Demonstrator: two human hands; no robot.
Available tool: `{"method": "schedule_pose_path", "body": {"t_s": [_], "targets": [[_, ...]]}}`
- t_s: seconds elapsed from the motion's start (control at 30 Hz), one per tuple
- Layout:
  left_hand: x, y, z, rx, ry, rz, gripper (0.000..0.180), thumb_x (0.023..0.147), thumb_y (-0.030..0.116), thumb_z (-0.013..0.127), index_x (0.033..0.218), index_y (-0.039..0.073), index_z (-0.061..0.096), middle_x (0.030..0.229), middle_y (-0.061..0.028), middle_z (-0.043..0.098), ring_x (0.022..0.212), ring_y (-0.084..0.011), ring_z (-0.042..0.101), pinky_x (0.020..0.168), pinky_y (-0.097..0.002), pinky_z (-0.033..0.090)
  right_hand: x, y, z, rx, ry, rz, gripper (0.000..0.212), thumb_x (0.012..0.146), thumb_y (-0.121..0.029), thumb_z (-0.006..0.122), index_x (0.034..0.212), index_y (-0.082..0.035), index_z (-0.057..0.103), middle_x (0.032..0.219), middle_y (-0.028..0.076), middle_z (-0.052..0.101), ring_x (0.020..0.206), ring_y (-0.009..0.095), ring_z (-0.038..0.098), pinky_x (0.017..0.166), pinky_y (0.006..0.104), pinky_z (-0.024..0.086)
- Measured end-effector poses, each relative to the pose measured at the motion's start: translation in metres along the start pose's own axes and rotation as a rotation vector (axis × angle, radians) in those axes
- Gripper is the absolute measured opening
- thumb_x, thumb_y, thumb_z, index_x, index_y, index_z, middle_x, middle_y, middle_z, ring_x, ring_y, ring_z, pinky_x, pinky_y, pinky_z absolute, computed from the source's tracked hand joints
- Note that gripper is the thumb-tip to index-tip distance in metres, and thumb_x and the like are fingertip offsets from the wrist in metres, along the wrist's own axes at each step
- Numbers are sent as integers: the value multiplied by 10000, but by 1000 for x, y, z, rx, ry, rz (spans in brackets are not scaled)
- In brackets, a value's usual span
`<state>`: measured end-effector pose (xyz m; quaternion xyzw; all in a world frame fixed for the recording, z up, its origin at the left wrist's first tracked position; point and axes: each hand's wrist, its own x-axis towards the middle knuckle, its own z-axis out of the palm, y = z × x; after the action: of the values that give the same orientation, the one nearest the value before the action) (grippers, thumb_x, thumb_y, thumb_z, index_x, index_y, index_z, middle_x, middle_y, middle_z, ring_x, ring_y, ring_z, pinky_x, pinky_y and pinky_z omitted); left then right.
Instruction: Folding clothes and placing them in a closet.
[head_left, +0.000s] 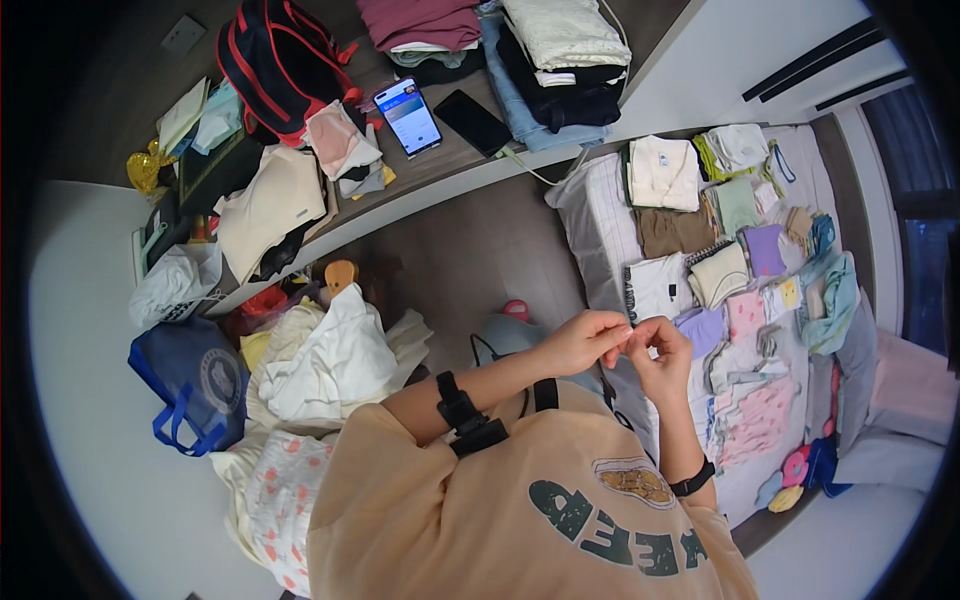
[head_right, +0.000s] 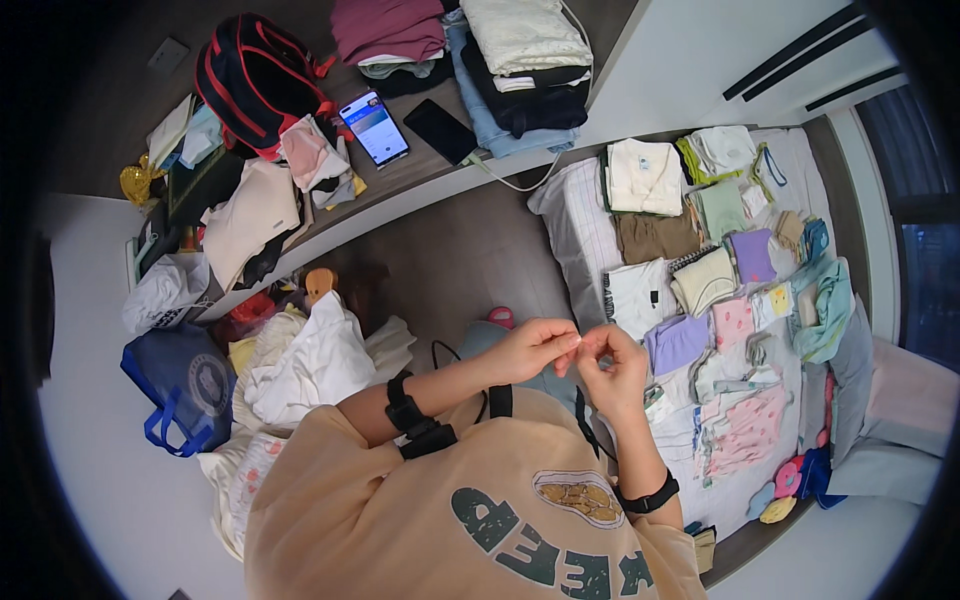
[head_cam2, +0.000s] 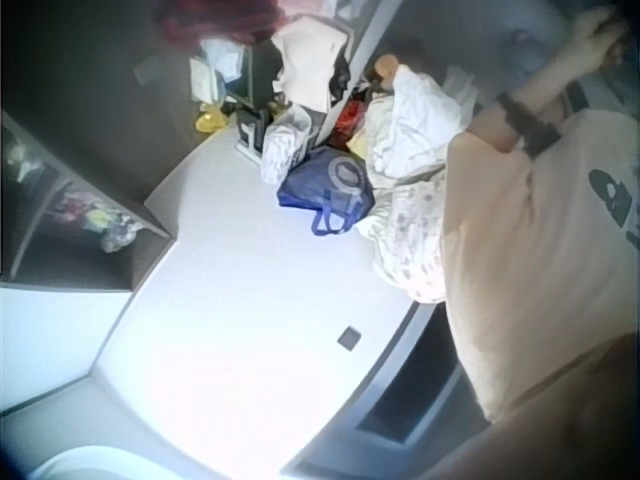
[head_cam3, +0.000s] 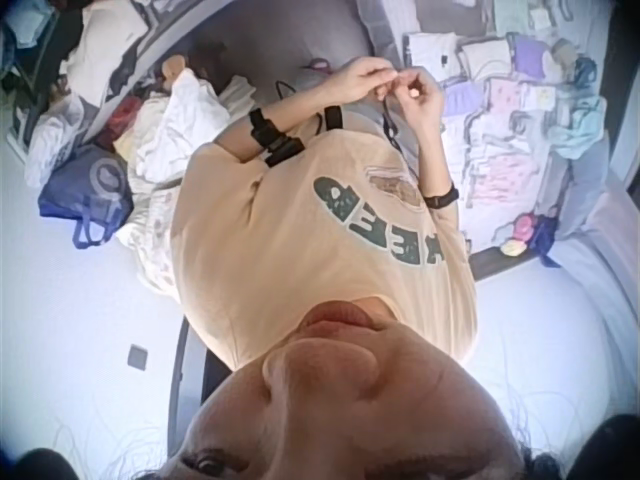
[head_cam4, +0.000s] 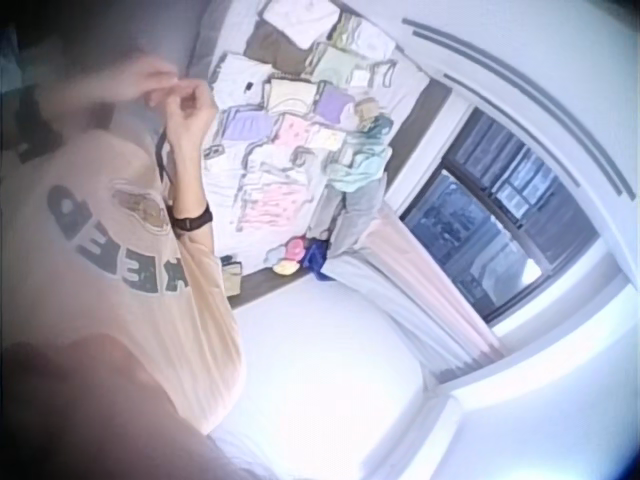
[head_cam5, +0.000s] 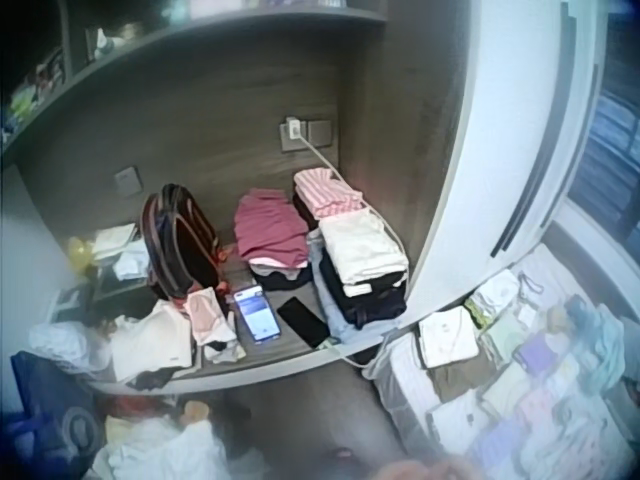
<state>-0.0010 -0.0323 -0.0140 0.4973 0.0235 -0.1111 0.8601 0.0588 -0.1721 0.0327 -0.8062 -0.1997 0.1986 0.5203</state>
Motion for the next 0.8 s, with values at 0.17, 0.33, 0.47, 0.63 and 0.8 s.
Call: {"method": "schedule_pose_path", "body": {"t_s": [0.17,0.33,0.47,0.63,0.8], "targets": [[1,3,0,-44,-15,-23,261,936,206,420,772,22,505,633,2,492,586,-74,489,557,-216,392,4,3,1,40,-12,4,66,746,-11,581,710,-6,525,619,16,554,559,53,499,523,195,410],[1,2,2,-65,-14,-21,264,935,211,423,768,22,503,641,1,494,586,-73,487,559,-215,395,5,6,0,99,-10,27,62,750,-7,572,718,-9,518,627,4,535,573,44,486,535,185,409],[1,3,2,-14,-49,-28,237,930,192,428,786,19,502,650,-1,494,594,-71,485,564,-211,395,7,18,-12,108,-21,74,49,744,7,544,714,-10,509,619,-13,496,571,34,448,516,178,379],[-1,5,14,-58,-32,43,146,907,106,431,822,12,505,623,10,471,560,-58,448,522,-199,375,2,39,-35,26,-181,112,20,705,7,510,693,-6,500,600,-14,477,540,36,407,481,189,341],[-3,11,14,95,-126,-17,147,909,114,416,840,19,503,592,18,444,538,-53,426,505,-211,353,-22,95,-68,-244,-373,363,102,702,-81,505,675,17,521,525,54,499,483,104,467,469,257,380]]}}
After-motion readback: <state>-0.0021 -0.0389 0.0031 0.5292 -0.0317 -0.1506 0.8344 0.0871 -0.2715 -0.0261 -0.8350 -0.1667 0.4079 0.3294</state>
